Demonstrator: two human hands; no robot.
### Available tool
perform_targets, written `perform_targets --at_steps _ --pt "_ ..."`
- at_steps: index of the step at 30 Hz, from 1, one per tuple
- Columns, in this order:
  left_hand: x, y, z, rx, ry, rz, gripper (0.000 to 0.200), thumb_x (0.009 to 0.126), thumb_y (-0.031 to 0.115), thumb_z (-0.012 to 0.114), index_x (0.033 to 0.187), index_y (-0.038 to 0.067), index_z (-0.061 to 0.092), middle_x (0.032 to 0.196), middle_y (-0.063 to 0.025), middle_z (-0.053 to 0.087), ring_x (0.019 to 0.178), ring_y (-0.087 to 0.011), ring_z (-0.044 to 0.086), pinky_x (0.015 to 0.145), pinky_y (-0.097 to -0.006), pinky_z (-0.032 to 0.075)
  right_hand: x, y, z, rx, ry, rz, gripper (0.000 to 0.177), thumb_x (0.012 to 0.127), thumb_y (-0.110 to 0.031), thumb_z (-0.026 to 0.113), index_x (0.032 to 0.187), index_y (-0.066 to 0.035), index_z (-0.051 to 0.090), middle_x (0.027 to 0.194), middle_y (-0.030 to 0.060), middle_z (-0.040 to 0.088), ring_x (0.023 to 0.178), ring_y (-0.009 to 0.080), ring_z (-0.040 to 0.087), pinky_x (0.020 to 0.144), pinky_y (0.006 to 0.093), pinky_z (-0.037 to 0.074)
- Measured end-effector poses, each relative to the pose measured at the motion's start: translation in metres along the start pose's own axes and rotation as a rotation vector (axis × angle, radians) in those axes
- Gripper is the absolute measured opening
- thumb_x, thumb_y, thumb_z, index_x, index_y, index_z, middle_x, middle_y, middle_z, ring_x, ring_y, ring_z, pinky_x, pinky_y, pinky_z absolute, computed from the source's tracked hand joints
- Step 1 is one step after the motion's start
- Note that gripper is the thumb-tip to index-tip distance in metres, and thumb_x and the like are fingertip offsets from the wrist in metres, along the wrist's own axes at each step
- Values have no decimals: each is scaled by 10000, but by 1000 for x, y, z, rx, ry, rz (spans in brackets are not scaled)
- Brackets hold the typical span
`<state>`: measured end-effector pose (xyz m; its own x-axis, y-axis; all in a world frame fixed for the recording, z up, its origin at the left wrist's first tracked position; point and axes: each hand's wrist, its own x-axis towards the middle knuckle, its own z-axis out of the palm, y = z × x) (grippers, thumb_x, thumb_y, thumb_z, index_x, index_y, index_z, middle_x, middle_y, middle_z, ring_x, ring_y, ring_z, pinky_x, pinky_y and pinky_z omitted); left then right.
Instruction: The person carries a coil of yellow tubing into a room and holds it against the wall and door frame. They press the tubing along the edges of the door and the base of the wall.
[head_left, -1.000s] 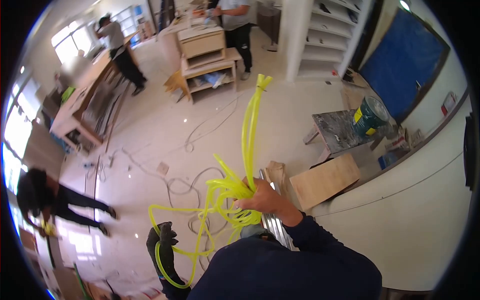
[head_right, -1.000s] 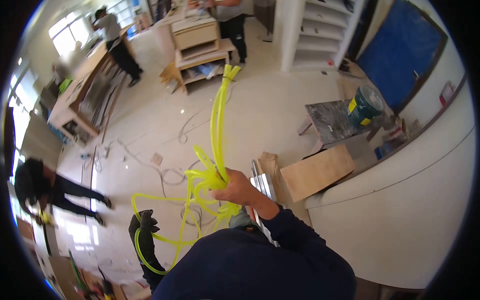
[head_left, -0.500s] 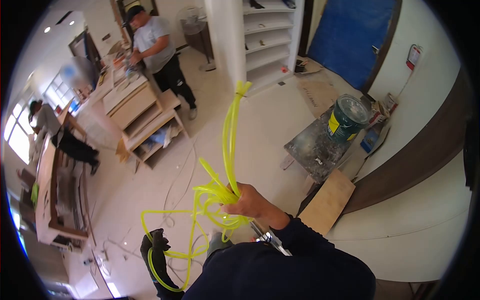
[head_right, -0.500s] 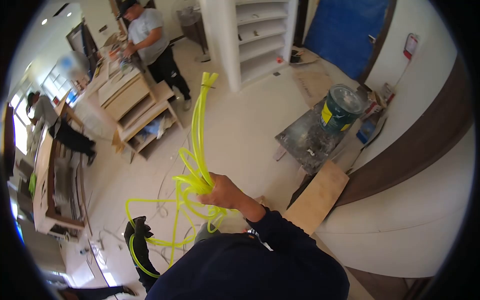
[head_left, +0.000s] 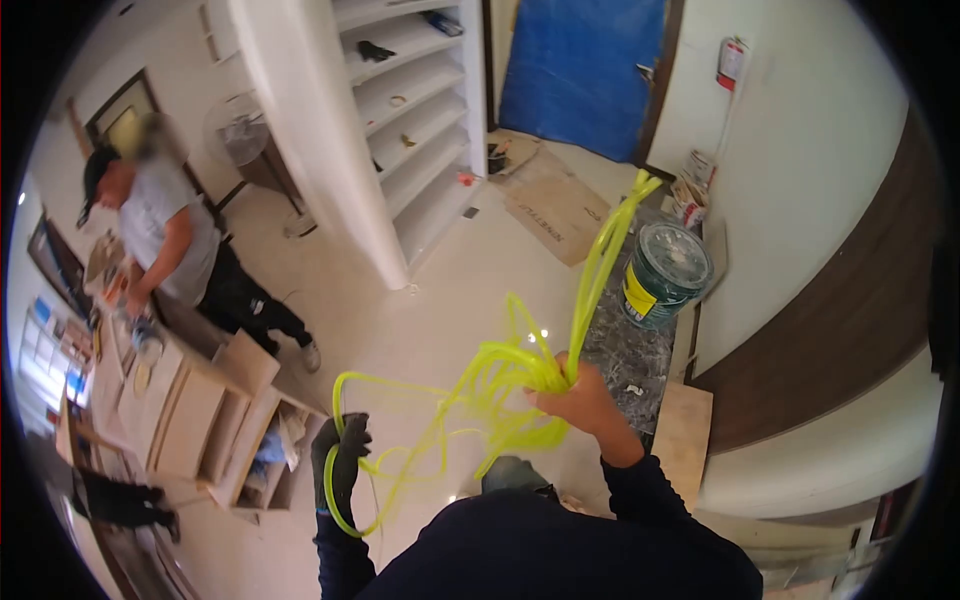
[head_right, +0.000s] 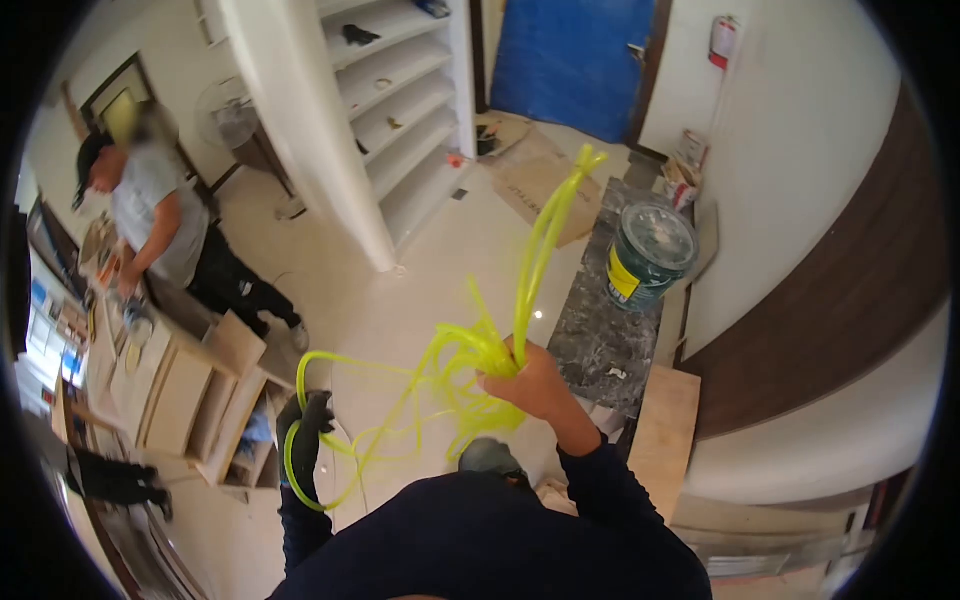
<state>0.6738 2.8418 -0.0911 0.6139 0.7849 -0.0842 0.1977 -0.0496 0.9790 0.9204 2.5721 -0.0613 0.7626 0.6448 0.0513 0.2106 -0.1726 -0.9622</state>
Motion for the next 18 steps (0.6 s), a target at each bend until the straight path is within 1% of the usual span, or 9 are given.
perform_targets --at_steps 2,3,6,8,11,12,16,18 --pt "80 21 30 -65 -127 76 233 911 225 626 980 7 670 777 -48 646 660 -115 611 576 -243 498 44 11 -9 57 76 30 261 702 -112 779 893 -21 626 787 16 617 692 96 574 637 264 472" --pt "117 33 45 -21 -193 91 236 912 223 628 1001 8 666 781 -44 649 665 -115 615 580 -243 502 68 17 -14 107 115 42 246 704 -92 769 888 -18 625 785 17 622 678 94 574 618 260 471" --pt "221 33 103 -72 -335 95 247 914 225 626 1013 1 662 782 -44 651 666 -114 616 576 -242 501 140 32 -32 90 211 88 232 707 -88 757 878 -13 619 779 29 640 661 94 583 591 262 471" --pt "283 36 143 -54 -377 114 263 918 243 623 1013 1 661 772 -48 648 663 -110 614 573 -238 497 200 53 -43 84 226 104 231 706 -95 756 872 -12 619 768 31 642 649 93 583 583 261 470" --pt "357 60 198 -17 -396 0 287 924 272 618 999 -1 664 770 -48 644 671 -112 612 582 -245 501 287 68 -71 97 249 141 230 706 -112 757 859 -11 619 745 32 638 630 92 577 574 259 466" --pt "381 68 211 -17 -397 -2 287 924 272 618 999 -1 664 770 -48 644 671 -112 612 582 -245 501 314 71 -79 117 264 169 231 706 -123 758 853 -10 619 731 29 631 622 91 572 573 259 463" --pt "480 85 257 -59 -421 -31 293 921 283 623 994 3 666 756 -52 642 653 -112 608 578 -244 501 420 76 -112 145 275 169 231 705 -130 762 835 -9 615 715 26 617 615 87 559 568 256 452" --pt "532 84 280 -102 -346 -10 296 917 286 627 998 5 667 735 -53 637 639 -112 606 574 -244 501 472 78 -130 39 288 132 226 707 -120 758 840 -6 616 728 28 629 617 87 561 572 251 449"
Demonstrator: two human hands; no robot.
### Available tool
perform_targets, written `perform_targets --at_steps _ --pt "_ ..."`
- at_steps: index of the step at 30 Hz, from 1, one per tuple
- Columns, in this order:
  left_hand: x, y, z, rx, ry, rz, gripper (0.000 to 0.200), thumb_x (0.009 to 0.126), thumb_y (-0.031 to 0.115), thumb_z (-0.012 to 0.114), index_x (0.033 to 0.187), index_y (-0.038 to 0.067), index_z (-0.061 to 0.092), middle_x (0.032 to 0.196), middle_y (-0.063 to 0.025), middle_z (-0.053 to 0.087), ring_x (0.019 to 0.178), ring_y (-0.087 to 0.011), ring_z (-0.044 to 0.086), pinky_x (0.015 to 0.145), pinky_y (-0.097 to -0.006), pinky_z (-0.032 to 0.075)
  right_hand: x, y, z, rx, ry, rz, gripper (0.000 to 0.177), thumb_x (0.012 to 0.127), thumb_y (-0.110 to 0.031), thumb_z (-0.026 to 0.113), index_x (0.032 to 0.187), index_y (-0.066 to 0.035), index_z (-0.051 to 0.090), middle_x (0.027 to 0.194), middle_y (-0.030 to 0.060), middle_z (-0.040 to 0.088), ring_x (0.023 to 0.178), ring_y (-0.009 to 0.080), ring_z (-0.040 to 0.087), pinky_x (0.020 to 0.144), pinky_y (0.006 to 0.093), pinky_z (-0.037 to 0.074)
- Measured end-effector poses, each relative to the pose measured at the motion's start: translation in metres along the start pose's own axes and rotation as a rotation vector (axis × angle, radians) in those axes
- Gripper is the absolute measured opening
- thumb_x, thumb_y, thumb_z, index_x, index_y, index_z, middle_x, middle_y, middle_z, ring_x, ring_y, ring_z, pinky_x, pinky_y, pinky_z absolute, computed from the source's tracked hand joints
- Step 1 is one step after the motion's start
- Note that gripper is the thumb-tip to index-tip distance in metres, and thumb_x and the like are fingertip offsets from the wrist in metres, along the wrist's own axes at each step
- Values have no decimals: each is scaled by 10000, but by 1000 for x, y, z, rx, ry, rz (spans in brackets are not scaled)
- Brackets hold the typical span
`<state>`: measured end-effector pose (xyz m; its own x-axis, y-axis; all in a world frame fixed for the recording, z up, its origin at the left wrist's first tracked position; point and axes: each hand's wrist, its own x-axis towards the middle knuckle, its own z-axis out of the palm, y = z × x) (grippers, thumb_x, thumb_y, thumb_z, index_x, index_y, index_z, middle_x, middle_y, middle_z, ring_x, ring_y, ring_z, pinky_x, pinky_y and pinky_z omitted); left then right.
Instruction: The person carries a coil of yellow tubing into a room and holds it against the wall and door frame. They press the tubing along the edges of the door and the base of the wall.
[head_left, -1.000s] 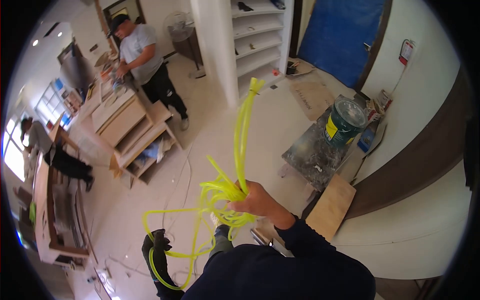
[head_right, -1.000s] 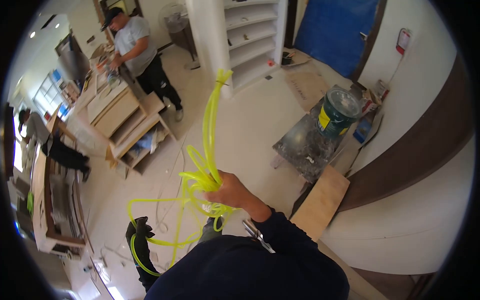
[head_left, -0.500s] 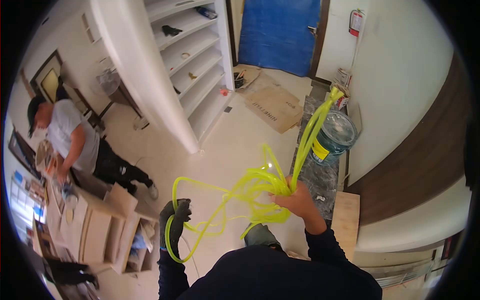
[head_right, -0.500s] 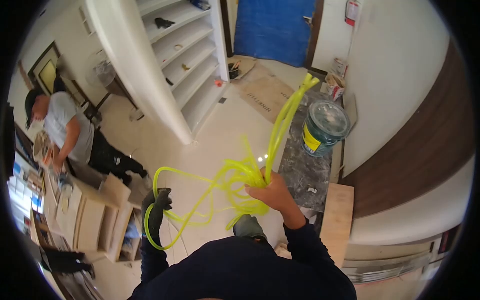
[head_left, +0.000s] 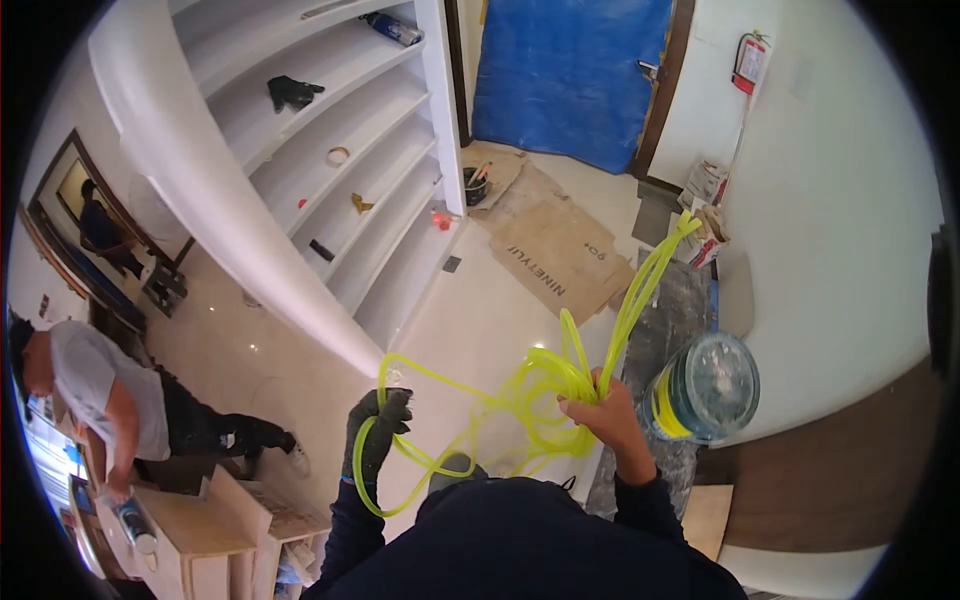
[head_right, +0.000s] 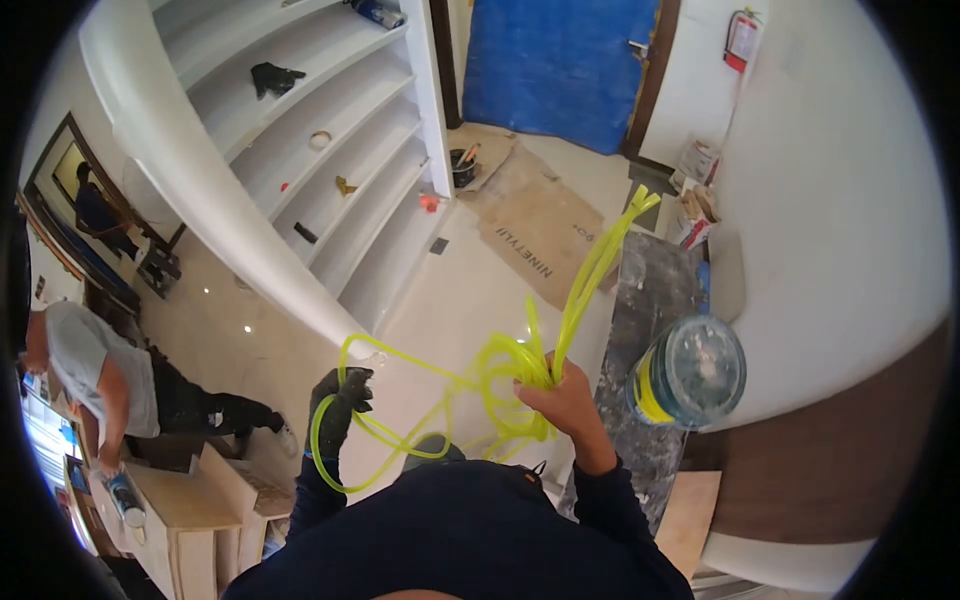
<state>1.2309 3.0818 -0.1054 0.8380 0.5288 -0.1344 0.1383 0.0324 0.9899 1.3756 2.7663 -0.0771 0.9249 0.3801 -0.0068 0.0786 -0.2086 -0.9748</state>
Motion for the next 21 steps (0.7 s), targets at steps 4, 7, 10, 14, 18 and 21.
perform_targets --at_steps 4,7,10,14,18,21 --pt "120 3 24 -30 -19 -31 299 926 284 605 1008 0 649 759 -57 628 646 -112 596 571 -231 499 111 8 -10 -74 19 19 223 706 -110 755 848 0 622 746 35 643 621 86 563 578 247 450" --pt "220 -2 56 -106 -90 -15 298 925 276 607 1012 -7 646 790 -58 639 671 -115 604 582 -236 503 198 14 -26 -97 89 18 246 701 -161 762 827 -6 620 721 19 603 649 90 551 591 264 446" --pt "328 8 86 -112 -226 -7 306 920 273 614 1041 -6 650 810 -59 645 694 -123 613 597 -250 511 281 -2 -30 9 155 159 218 707 -139 746 836 -6 631 726 28 627 640 92 570 583 261 447" --pt "460 46 150 -21 -466 -61 276 919 266 608 1014 16 675 774 -54 639 675 -125 609 597 -259 507 379 -24 -53 -81 305 137 201 709 -95 727 862 5 642 749 43 649 655 96 594 601 255 467" --pt "596 80 209 -15 -647 28 277 924 271 602 1010 19 678 770 -53 641 668 -122 609 599 -263 509 467 -23 -71 -51 486 119 225 697 -35 667 907 15 604 792 75 657 606 109 588 554 242 462" --pt "674 111 266 78 -728 63 287 930 265 595 1059 18 662 792 -55 650 674 -121 612 604 -258 509 527 -20 -103 -14 554 155 217 711 -23 692 904 23 604 819 77 667 687 119 611 620 250 481"
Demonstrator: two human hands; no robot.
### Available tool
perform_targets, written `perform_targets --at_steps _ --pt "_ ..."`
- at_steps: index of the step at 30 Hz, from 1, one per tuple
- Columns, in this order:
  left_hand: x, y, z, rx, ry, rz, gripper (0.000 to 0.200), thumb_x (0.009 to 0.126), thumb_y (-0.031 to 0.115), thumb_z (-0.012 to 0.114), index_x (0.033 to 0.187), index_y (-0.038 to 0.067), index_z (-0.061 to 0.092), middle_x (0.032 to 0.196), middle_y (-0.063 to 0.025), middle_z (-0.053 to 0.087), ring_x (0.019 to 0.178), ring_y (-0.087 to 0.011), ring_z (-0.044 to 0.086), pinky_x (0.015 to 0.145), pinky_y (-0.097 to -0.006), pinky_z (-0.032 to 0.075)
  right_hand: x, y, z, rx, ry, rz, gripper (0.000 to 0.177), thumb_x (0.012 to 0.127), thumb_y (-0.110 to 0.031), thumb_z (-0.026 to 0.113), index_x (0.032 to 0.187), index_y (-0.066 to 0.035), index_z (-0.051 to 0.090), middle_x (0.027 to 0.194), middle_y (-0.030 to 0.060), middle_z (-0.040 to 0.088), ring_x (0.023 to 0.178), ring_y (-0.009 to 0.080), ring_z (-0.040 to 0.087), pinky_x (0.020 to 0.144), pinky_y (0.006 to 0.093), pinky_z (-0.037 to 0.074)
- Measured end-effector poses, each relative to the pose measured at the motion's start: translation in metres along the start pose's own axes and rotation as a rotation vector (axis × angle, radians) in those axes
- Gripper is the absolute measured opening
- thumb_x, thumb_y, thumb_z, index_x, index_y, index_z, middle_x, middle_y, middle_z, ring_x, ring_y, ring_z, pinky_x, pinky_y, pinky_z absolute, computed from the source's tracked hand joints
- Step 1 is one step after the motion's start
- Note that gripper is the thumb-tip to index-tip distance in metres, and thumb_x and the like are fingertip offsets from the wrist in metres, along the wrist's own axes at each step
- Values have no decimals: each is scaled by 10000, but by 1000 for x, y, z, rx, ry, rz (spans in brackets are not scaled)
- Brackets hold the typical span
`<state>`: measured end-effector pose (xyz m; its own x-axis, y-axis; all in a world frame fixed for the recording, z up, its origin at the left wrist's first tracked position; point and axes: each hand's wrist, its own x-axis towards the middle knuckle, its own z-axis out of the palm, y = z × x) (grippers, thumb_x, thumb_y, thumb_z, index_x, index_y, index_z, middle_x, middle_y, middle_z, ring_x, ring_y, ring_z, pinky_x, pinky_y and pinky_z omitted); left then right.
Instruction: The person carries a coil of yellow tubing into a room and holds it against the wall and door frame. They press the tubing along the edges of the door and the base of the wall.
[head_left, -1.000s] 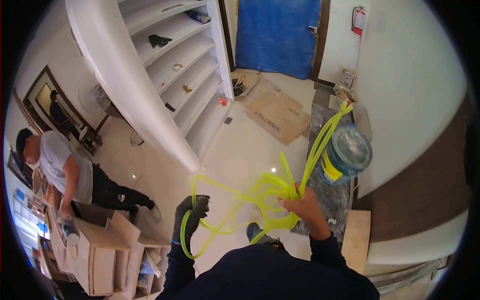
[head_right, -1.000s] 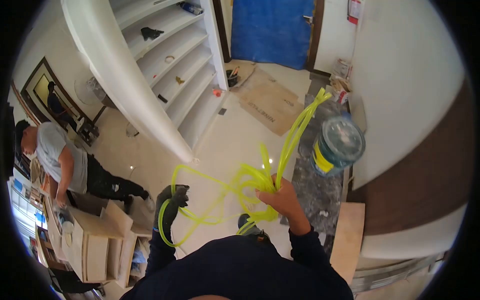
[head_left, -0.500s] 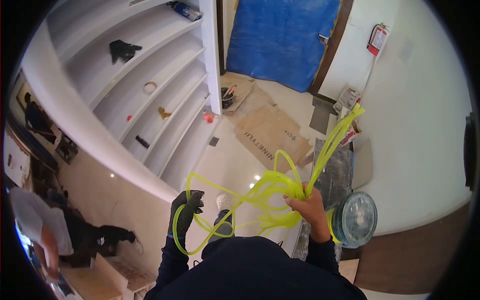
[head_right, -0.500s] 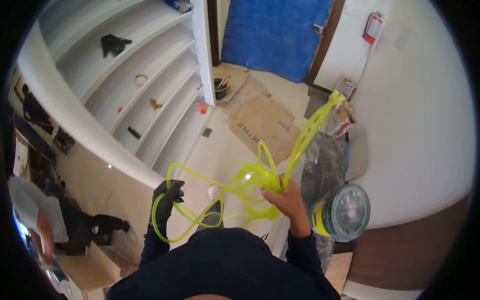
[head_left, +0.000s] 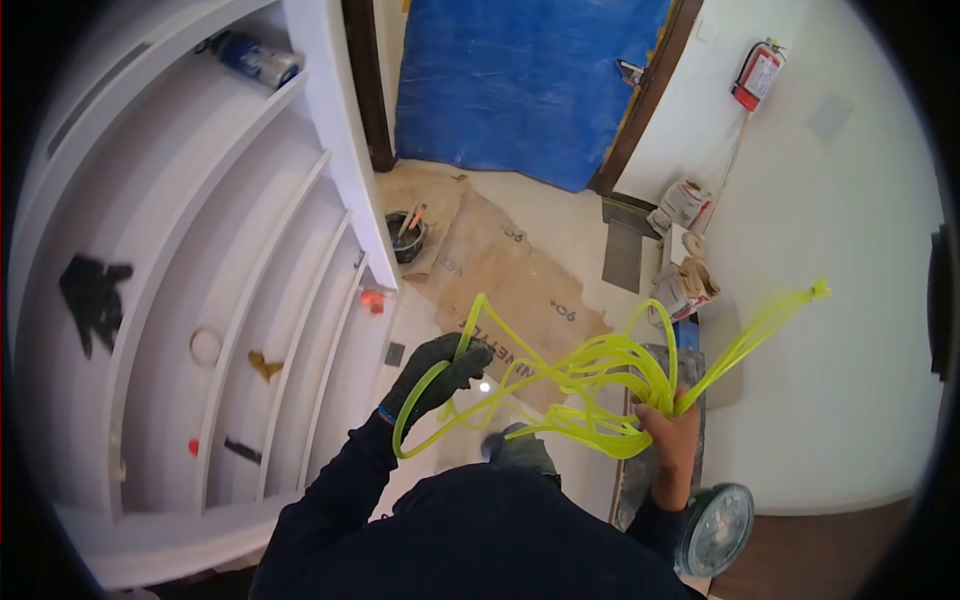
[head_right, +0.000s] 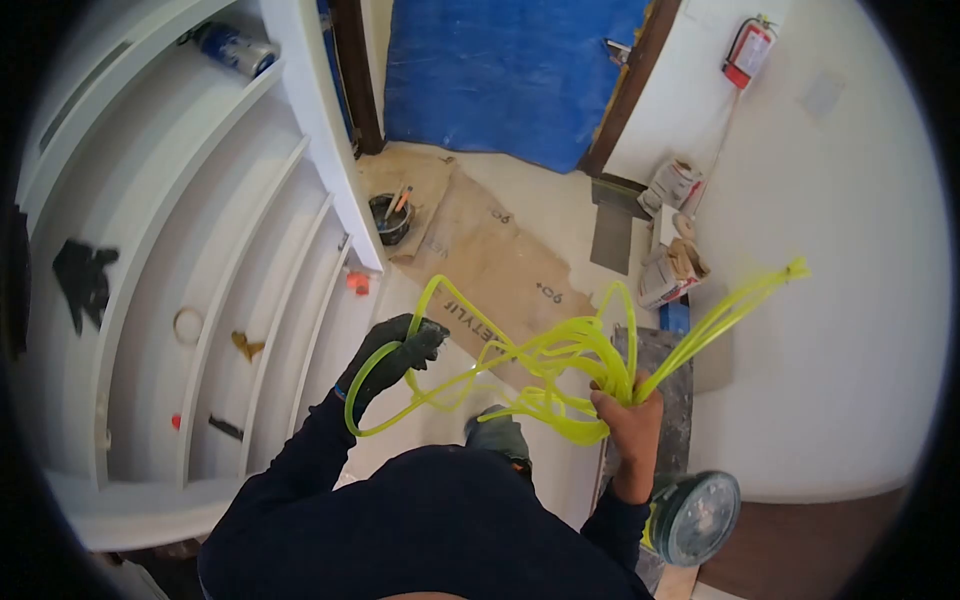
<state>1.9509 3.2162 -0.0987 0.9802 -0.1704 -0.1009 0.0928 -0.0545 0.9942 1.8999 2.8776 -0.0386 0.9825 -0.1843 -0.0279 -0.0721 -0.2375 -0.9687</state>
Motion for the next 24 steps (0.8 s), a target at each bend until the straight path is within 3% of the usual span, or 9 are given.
perform_targets --at_steps 4,7,9,15,17,19,21,24 --pt "130 -3 -34 15 13 11 279 929 252 599 1059 13 662 791 -56 650 675 -121 613 600 -255 508 125 10 36 55 13 -3 219 706 -53 704 875 17 584 806 84 662 652 116 593 594 245 470" --pt "208 4 -43 -86 60 157 264 928 240 603 1043 10 665 783 -58 649 663 -119 606 592 -253 503 221 18 45 56 -29 21 213 705 -66 707 855 13 577 774 70 645 637 113 583 584 242 463" --pt "256 31 -61 -7 151 -59 229 915 218 626 1032 26 667 847 -43 663 691 -99 618 607 -243 510 292 6 62 80 -36 16 209 705 -68 707 846 11 574 756 63 635 632 112 580 580 242 460" --pt "375 43 -119 -133 313 95 230 926 189 601 1065 14 654 857 -55 669 701 -107 621 601 -239 514 468 -39 121 -17 -259 -75 264 716 -89 717 900 17 560 827 104 676 611 113 586 554 241 469" --pt "417 55 -133 -151 453 -8 262 926 249 607 994 6 676 713 -48 619 600 -111 572 554 -237 462 522 -49 140 -74 -308 -110 270 713 -93 720 899 18 558 827 104 675 612 114 587 553 241 468" --pt "457 44 -157 -214 444 32 284 935 257 593 1014 -6 664 726 -54 626 626 -118 586 574 -245 473 569 -56 162 -128 -356 -142 276 711 -97 723 898 18 556 827 104 675 613 116 588 553 241 466" --pt "503 41 -177 -230 448 64 285 935 257 592 1017 -7 662 727 -54 626 628 -118 587 577 -245 473 616 -61 183 -101 -328 -110 262 703 -114 713 892 33 607 819 82 671 708 134 618 642 272 486" --pt "580 39 -213 -244 419 111 287 936 258 591 1021 -8 660 729 -55 627 631 -119 588 580 -246 475 690 -68 215 -72 -328 -105 259 701 -107 710 886 33 595 816 87 669 678 129 610 610 262 481"
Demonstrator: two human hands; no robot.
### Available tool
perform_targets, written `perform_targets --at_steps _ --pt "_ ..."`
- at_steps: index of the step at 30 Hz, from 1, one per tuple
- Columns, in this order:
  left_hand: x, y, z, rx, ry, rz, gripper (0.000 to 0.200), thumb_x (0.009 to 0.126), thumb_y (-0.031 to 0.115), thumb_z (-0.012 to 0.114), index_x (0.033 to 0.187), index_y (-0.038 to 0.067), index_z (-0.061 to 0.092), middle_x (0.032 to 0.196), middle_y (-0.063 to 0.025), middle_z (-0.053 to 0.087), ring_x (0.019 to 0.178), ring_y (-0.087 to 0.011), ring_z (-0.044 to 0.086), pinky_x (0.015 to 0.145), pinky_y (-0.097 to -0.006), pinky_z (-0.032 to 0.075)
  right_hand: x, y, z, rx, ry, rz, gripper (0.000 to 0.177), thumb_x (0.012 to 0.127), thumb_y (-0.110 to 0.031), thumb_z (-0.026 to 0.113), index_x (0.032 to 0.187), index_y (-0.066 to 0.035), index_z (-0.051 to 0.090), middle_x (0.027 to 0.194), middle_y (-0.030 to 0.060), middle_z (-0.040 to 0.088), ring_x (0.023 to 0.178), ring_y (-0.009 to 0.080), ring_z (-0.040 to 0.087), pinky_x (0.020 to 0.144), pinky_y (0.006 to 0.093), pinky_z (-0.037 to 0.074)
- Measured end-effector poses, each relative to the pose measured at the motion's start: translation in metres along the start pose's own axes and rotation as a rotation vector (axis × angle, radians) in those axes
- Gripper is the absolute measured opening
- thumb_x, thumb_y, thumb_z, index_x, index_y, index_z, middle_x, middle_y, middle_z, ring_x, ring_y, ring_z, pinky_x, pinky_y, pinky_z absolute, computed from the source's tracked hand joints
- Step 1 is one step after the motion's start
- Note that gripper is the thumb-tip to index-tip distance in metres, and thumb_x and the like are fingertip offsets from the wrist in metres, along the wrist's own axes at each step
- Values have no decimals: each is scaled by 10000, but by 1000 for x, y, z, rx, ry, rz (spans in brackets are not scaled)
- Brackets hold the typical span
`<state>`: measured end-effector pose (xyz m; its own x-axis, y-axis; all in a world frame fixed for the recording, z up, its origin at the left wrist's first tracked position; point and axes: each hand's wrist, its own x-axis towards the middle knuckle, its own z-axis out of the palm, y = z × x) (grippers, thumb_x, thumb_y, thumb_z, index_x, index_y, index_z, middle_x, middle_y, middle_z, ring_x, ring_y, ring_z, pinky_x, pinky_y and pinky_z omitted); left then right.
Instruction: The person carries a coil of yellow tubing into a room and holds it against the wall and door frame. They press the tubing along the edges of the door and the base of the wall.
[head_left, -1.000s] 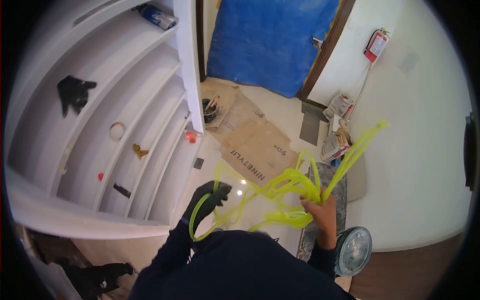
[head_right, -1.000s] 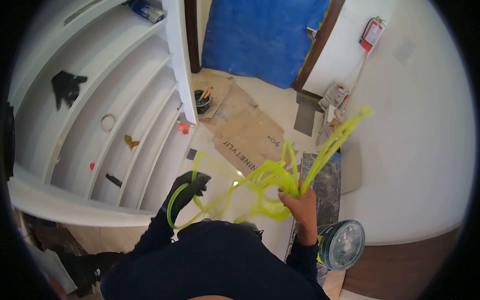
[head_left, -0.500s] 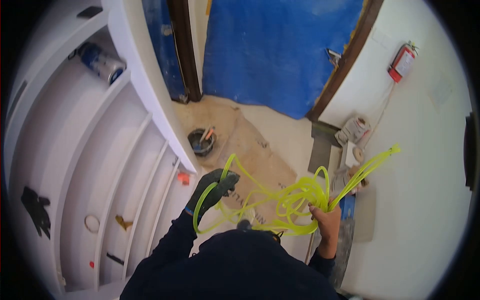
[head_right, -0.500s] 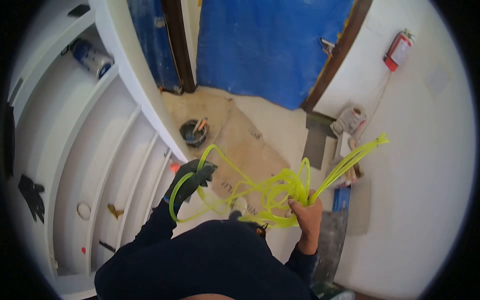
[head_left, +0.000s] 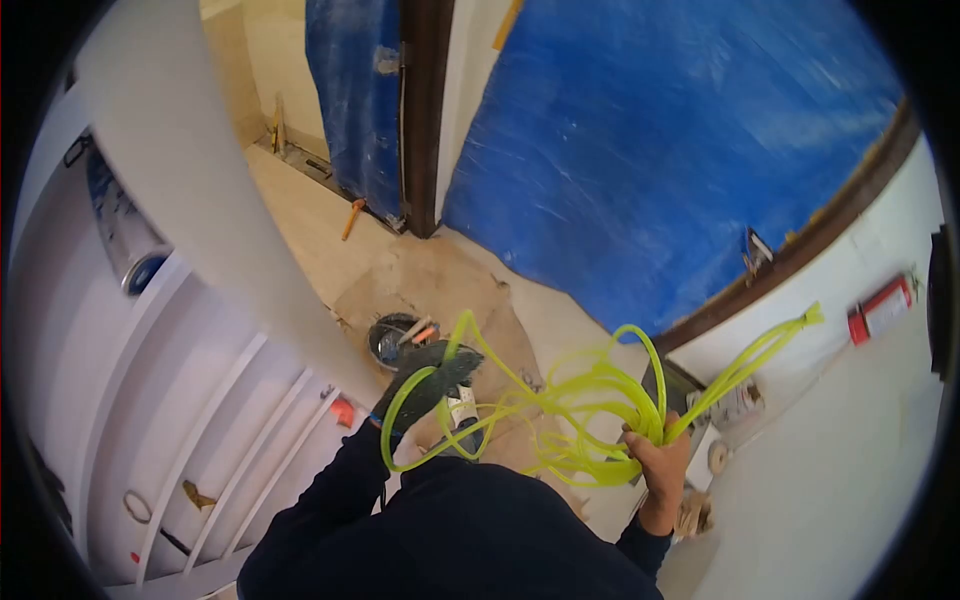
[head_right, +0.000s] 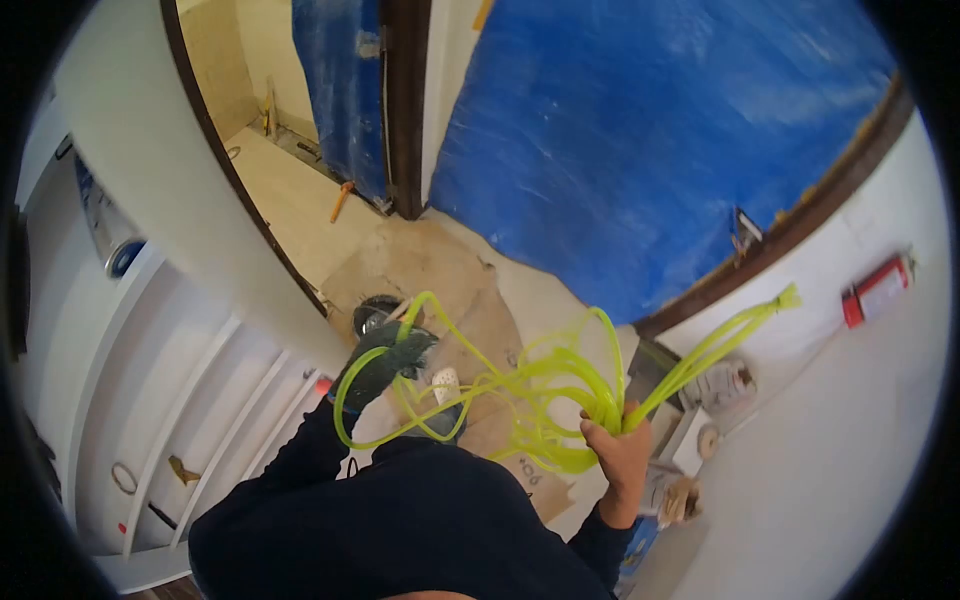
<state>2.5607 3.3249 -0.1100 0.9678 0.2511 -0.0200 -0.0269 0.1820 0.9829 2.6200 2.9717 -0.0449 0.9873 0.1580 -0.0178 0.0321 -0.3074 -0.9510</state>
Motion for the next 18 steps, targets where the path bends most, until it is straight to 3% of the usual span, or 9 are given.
perform_targets --at_steps 4,9,12,18 --pt "126 11 0 -27 -96 80 290 936 258 590 1027 -9 657 732 -56 628 635 -120 590 585 -246 476 107 -30 25 46 47 -17 273 704 -80 700 921 35 580 808 100 660 600 123 580 539 244 462" --pt "254 41 -17 -14 -127 160 293 937 258 588 1034 -11 654 736 -57 629 639 -122 593 591 -247 478 229 -57 53 38 34 -72 244 718 -38 666 930 31 566 822 115 658 597 126 577 550 239 470" --pt "310 59 -39 -7 -72 198 295 938 259 587 1038 -11 652 738 -57 629 642 -123 594 595 -248 479 292 -76 82 59 48 -105 248 718 -29 679 928 13 554 826 119 660 588 127 569 554 244 467" --pt "403 73 -118 -19 164 239 299 939 259 584 1046 -13 648 742 -58 630 648 -125 597 602 -248 481 442 -88 160 59 -162 -113 275 721 -50 706 948 1 559 845 117 663 604 118 572 563 246 472"
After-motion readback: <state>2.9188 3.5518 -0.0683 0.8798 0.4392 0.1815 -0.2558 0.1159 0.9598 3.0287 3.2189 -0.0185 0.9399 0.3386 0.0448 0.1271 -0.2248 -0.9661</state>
